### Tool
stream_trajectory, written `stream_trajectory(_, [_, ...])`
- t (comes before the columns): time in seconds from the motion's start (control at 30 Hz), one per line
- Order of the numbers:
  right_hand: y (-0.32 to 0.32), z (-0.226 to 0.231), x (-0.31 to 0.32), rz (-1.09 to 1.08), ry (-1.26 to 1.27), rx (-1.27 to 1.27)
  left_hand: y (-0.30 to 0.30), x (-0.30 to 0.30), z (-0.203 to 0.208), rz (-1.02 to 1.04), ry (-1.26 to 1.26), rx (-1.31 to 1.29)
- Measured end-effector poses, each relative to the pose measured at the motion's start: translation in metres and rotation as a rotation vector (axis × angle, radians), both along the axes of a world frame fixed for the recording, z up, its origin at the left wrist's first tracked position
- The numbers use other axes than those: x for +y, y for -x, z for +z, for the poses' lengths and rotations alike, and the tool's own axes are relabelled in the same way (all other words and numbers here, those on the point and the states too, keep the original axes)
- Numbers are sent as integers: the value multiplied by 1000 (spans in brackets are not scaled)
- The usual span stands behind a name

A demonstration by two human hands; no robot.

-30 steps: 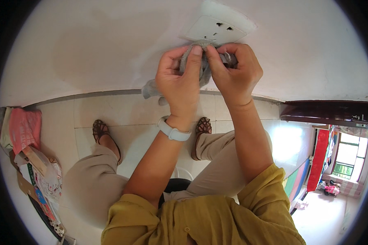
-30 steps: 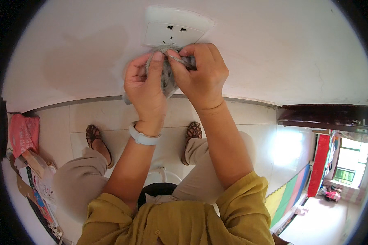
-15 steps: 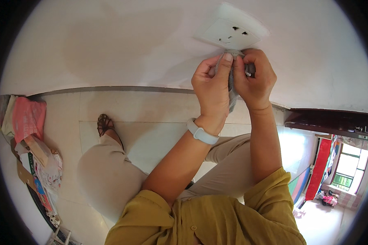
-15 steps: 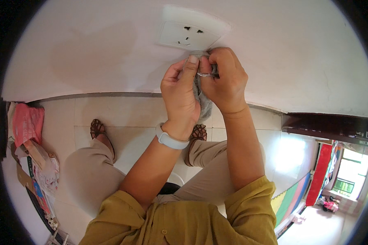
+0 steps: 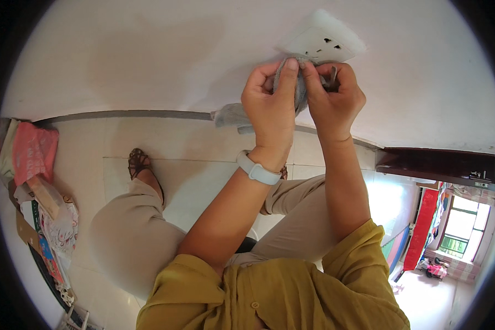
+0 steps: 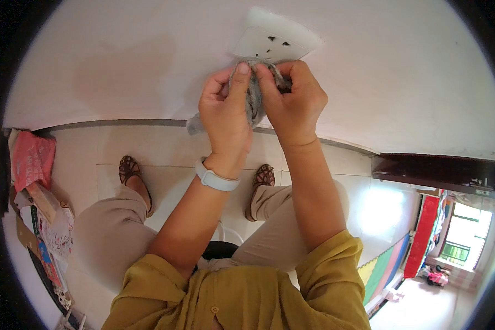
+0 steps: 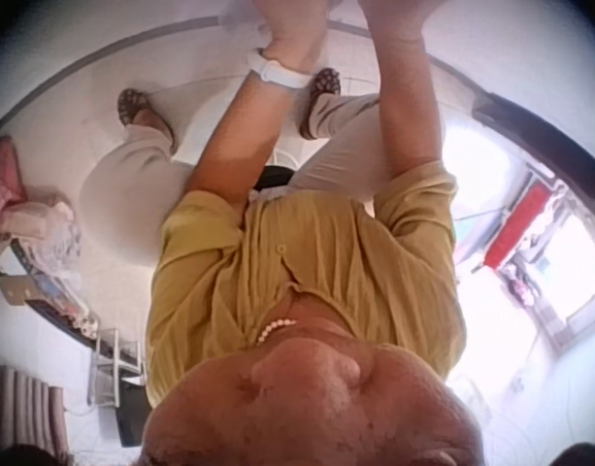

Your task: The person cleans a wall-mounted electrical socket by using a screwdriver to press and move a cloth into the openings and across the surface.

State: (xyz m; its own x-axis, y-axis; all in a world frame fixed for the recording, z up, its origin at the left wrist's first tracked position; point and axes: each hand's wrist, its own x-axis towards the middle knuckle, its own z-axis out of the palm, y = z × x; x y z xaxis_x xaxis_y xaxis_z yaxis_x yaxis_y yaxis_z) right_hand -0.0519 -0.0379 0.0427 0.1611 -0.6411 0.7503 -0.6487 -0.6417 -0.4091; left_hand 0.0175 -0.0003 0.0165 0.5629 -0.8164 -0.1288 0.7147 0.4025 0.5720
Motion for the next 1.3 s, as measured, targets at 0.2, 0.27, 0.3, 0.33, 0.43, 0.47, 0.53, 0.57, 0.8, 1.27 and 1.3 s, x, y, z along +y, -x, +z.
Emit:
stream_trajectory(0.2, [13,4,2,-54,49,120,22,-2,3,-37,-17,299])
stream_trajectory(0.27, [20,2,3,-54,24,120,25,-3,4,-125,-30,383])
stream_trajectory(0.3, [22,1,2,-58,0,119,25,-3,4,-120,-28,381])
stream_trajectory(0.33, [23,2,1,-53,1,116,25,-4,3,-137,-21,384])
stream_trajectory(0.43, [26,4,3,-35,32,149,23,-3,2,-208,-15,371])
stream_trajectory(0.47, [27,6,3,-51,13,165,21,-2,2,-248,-11,360])
stream_trajectory(0.53, [32,6,3,-66,-6,179,22,-8,-3,-335,-74,268])
stream_trajectory(0.57, [39,4,2,-95,-126,162,26,-8,-8,-422,-138,193])
stream_trajectory(0.8, [58,37,31,-3,-701,343,31,16,-46,-352,-309,102])
stream_trajectory(1.27, [21,21,24,-11,-483,239,-6,18,5,-278,-115,271])
stream_trajectory(1.3, [22,20,21,-13,-484,241,-5,17,6,-275,-94,267])
